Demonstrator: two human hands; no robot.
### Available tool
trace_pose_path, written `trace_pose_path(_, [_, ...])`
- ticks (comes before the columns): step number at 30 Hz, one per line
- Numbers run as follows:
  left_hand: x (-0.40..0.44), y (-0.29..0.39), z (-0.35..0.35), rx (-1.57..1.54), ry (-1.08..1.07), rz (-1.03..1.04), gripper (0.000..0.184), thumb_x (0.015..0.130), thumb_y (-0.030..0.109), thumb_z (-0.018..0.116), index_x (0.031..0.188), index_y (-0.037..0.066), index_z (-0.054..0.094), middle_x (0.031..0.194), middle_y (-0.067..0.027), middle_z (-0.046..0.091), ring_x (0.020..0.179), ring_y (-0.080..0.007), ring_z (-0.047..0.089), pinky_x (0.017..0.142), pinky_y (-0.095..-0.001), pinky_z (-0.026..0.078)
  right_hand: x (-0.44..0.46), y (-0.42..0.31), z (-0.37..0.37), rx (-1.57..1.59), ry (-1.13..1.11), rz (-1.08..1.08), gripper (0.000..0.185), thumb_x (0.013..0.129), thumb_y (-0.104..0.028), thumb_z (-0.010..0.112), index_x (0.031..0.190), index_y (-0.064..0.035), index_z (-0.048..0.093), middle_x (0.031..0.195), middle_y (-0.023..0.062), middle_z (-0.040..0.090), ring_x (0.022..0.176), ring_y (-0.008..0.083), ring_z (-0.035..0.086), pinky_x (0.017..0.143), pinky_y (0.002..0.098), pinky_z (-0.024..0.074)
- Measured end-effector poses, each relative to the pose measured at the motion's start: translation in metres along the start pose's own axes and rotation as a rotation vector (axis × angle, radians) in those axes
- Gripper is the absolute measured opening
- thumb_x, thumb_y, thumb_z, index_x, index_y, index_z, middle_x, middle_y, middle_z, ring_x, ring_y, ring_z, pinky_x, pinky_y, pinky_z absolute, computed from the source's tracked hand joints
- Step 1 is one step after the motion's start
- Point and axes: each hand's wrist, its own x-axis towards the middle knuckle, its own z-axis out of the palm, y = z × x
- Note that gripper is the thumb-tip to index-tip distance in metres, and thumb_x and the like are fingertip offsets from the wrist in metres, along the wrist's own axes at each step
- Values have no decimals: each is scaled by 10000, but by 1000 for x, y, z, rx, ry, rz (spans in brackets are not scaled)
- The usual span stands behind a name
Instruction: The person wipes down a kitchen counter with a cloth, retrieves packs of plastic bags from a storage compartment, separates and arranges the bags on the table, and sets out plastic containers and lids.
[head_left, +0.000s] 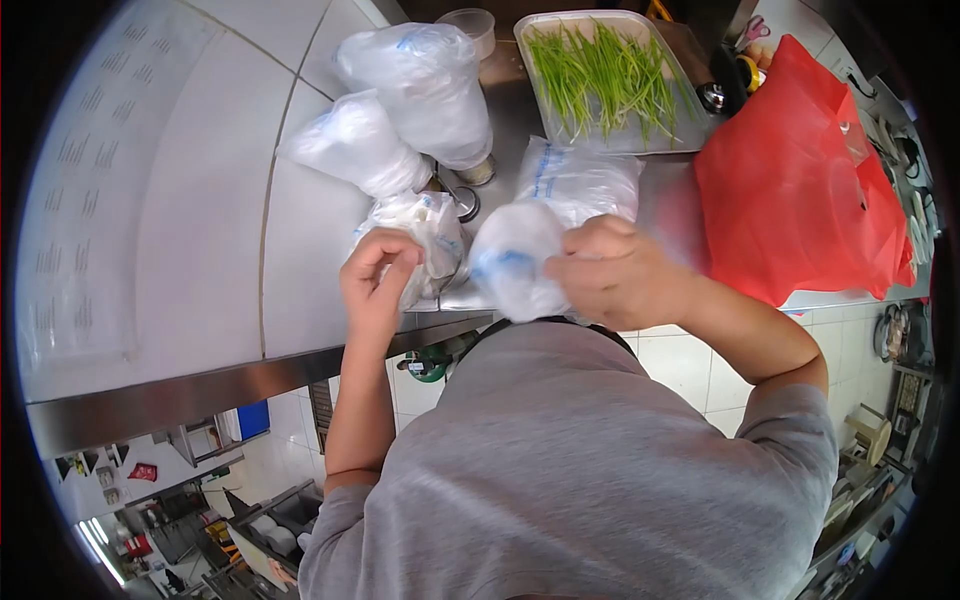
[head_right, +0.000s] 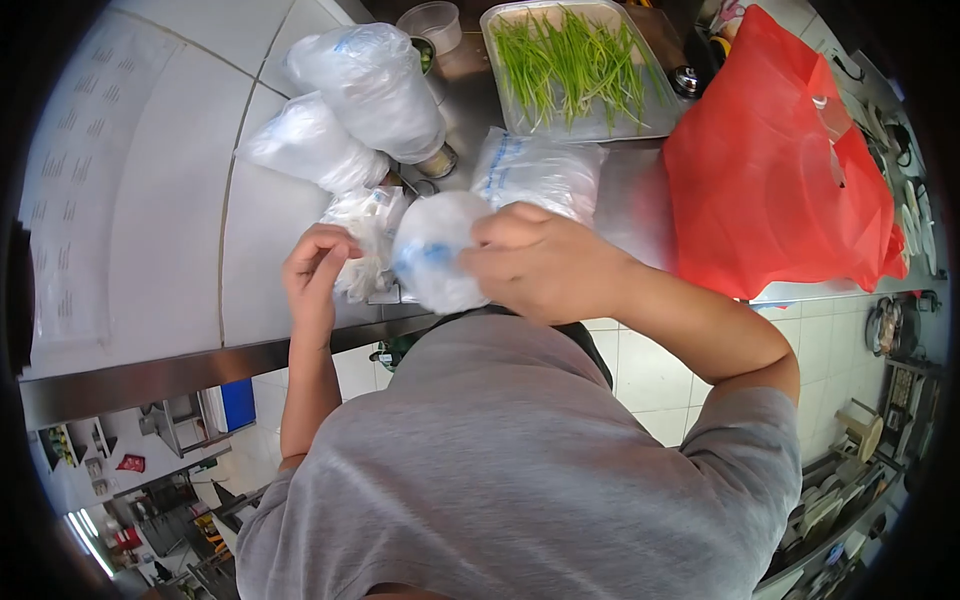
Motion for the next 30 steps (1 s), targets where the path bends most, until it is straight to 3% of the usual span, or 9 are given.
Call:
trace_pose_path(2, [-7, -17, -5, 431, 99, -269, 139, 738, 127, 684, 800, 15, 629, 968, -119, 602, 959, -259, 561, 820, -378, 430, -4, 7, -1, -58, 27, 36, 130, 622, -83, 665, 733, -93, 599, 1050, 5, 594, 1006, 229, 528, 826, 367, 426])
trace_pose_path(5, [-24, -63, 7, 981, 130, 75, 285, 725, 179, 726, 942, 44, 600, 953, -104, 579, 922, -272, 540, 809, -411, 403, -2, 11, -6, -168, 159, 97, 158, 588, -85, 688, 710, -90, 587, 1018, 12, 610, 1001, 243, 541, 812, 371, 426])
trace_pose_path(13, [-57, -68, 20, 894, -53, 108, 330, 717, 181, 726, 983, 47, 585, 947, -112, 578, 953, -306, 537, 842, -425, 395, 32, 13, -44, -257, 527, 114, 227, 508, -70, 728, 645, -59, 548, 851, 68, 610, 854, 274, 531, 755, 352, 398])
trace_pose_path(17, [-46, -3, 9, 369, 82, -95, 405, 766, 211, 721, 1099, 38, 568, 1096, -125, 588, 1042, -276, 565, 893, -423, 419, 54, 10, -52, -32, 446, 8, 211, 533, -78, 726, 647, -67, 549, 852, 47, 608, 858, 264, 543, 741, 354, 403])
trace_pose_path(19, [-31, 43, 10, -18, 311, 438, 501, 735, 247, 752, 1124, 12, 541, 1077, -120, 591, 1014, -235, 581, 901, -422, 410, 71, 4, -43, 134, 349, -81, 206, 539, -81, 724, 647, -74, 548, 858, 32, 606, 858, 258, 549, 738, 362, 408])
trace_pose_path(21, [-16, 83, 6, -129, 107, 719, 516, 727, 258, 756, 1116, 7, 531, 1051, -114, 600, 984, -233, 587, 890, -403, 398, 89, -5, -27, 275, 324, -165, 194, 553, -79, 718, 645, -84, 547, 851, 19, 593, 860, 248, 555, 746, 378, 420])
trace_pose_path(23, [-14, 103, 0, -41, -25, 820, 492, 723, 269, 756, 1087, 20, 539, 1014, -97, 611, 947, -226, 589, 873, -383, 387, 104, -15, -23, 294, 268, -258, 186, 563, -76, 712, 645, -87, 546, 840, 15, 583, 858, 247, 555, 758, 386, 425])
trace_pose_path(28, [-17, 120, -20, 722, -314, 492, 291, 733, 285, 741, 893, 79, 612, 879, -37, 630, 841, -201, 584, 815, -336, 366, 111, -23, -27, 248, 165, -317, 134, 657, -123, 690, 728, -86, 583, 824, 24, 572, 853, 237, 554, 783, 403, 437])
trace_pose_path(30, [-14, 107, -25, 805, -319, 594, 256, 735, 281, 740, 835, 72, 630, 850, -33, 633, 810, -190, 579, 831, -345, 364, 114, -17, -28, 177, -70, -237, 128, 699, -135, 691, 747, -72, 590, 873, 46, 593, 889, 237, 565, 836, 404, 437])
